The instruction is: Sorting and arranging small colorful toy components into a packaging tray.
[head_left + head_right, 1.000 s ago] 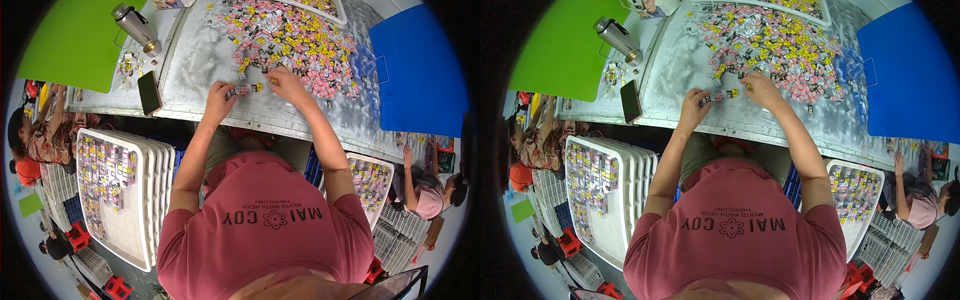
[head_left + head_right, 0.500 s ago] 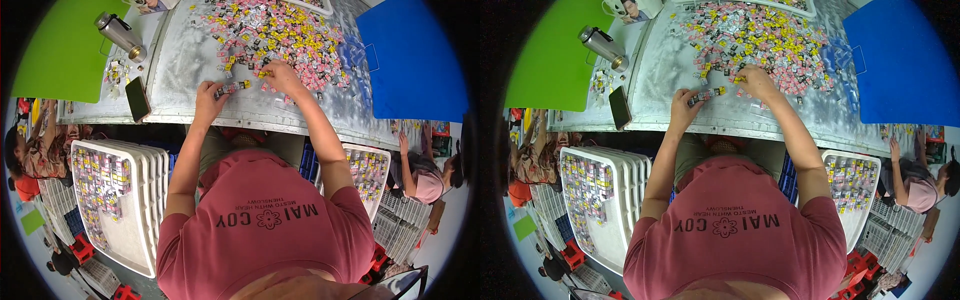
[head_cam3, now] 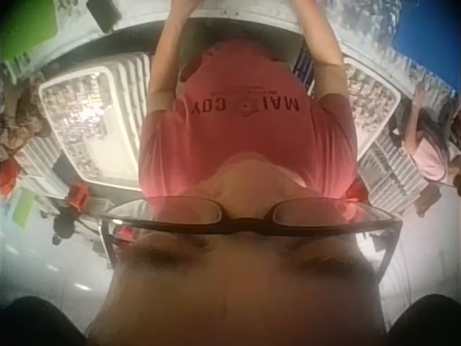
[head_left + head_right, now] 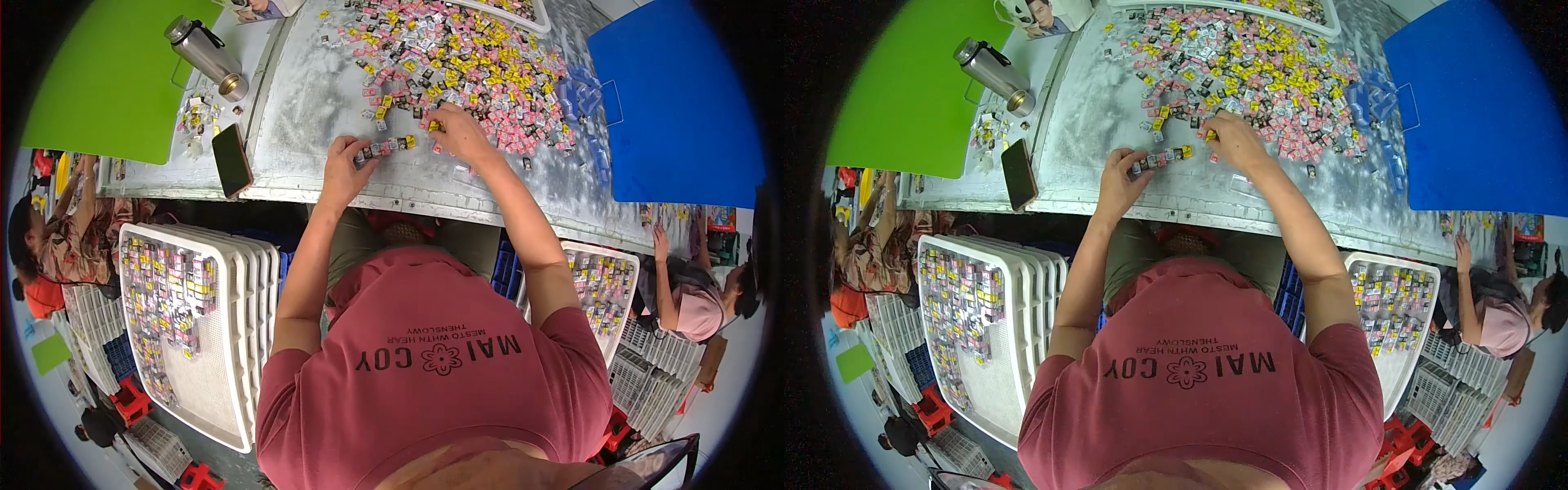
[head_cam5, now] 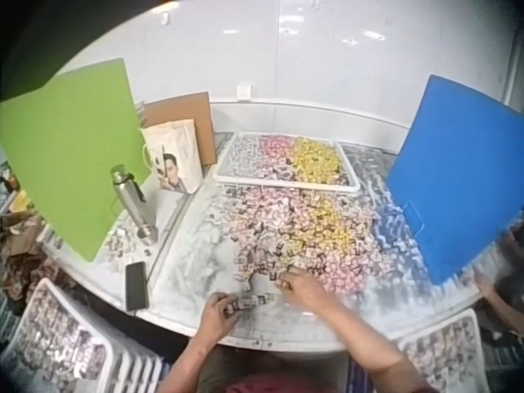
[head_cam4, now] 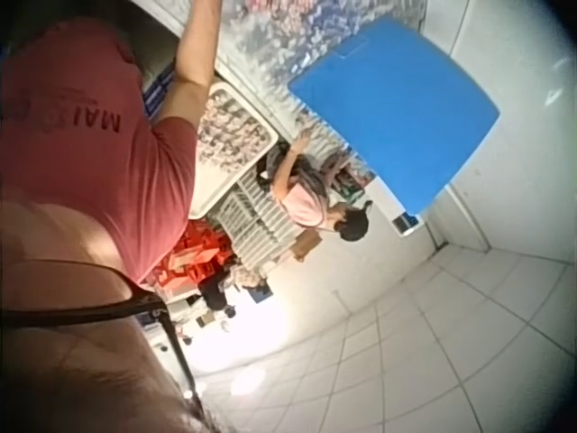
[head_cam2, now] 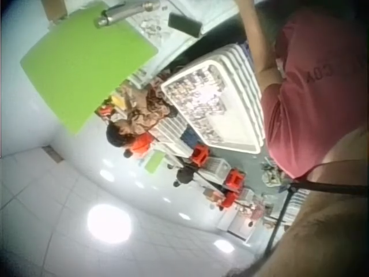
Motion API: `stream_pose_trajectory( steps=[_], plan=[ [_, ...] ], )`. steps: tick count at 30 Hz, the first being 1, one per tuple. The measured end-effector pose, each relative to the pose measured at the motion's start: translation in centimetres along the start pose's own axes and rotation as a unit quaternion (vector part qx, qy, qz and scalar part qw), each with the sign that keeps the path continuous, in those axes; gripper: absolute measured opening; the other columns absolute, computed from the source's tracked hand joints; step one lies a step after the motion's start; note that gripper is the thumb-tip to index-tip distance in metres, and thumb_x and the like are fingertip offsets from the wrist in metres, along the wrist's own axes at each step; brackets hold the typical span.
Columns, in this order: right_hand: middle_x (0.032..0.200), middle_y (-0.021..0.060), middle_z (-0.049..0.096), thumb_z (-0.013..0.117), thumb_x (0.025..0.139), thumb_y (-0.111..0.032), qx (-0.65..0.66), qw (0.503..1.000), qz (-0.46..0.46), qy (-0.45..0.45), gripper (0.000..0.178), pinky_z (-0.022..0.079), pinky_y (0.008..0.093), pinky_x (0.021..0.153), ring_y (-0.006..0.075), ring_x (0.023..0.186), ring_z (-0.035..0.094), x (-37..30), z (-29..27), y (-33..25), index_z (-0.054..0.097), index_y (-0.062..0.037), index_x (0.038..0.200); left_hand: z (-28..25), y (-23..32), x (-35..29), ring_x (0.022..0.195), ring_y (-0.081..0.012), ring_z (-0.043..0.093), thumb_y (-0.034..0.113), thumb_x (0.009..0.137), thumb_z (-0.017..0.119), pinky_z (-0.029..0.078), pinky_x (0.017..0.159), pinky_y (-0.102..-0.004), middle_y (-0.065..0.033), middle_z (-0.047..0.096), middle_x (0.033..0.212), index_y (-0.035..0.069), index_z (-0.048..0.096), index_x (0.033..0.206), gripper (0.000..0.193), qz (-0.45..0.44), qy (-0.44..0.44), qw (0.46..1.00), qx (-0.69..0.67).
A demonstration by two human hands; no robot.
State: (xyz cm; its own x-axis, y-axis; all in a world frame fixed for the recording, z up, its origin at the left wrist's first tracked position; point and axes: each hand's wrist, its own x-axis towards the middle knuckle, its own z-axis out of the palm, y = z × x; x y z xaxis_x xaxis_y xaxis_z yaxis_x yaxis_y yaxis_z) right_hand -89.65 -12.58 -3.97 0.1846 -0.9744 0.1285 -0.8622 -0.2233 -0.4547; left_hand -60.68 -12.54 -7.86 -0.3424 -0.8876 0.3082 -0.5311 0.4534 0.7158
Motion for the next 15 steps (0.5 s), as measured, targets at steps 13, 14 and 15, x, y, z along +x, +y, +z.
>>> stream_pose_trajectory(
  steps=[13,14,15],
  plan=[
    [0.109,0.0136,0.062,0.079,0.083,-0.018,-0.048,0.998,0.032,0.025,0.045,0.054,0.0454,0.085,0.0342,0.099,0.066,0.8,1.5,-1.7,0.069,-0.0121,0.126,0.4,-0.2,-0.2,0.107,-0.0329,0.061,0.011,0.078,0.082,0.051,0.092,-0.0391,-0.0143,0.062,0.114,0.003,0.073,0.112,0.036,-0.044,0.005,0.997,-0.061],
    [0.109,0.0136,0.062,0.079,0.083,-0.018,-0.048,0.998,0.030,0.025,0.045,0.054,0.0454,0.085,0.0342,0.099,0.066,1.1,1.4,-2.2,0.069,-0.0121,0.126,0.4,-0.3,-0.3,0.107,-0.0329,0.061,0.011,0.078,0.082,0.051,0.092,-0.0391,-0.0143,0.062,0.114,0.003,0.073,0.112,0.036,-0.045,0.007,0.997,-0.061],
    [0.109,0.0137,0.062,0.079,0.083,-0.019,-0.058,0.998,0.036,0.012,0.046,0.054,0.0457,0.085,0.0345,0.099,0.066,1.4,1.1,-2.6,0.068,-0.0133,0.128,0.3,-0.4,-0.4,0.108,-0.0327,0.061,0.011,0.078,0.081,0.051,0.092,-0.0391,-0.0143,0.062,0.114,0.003,0.073,0.111,0.036,-0.051,0.005,0.997,-0.063]
  ],
)
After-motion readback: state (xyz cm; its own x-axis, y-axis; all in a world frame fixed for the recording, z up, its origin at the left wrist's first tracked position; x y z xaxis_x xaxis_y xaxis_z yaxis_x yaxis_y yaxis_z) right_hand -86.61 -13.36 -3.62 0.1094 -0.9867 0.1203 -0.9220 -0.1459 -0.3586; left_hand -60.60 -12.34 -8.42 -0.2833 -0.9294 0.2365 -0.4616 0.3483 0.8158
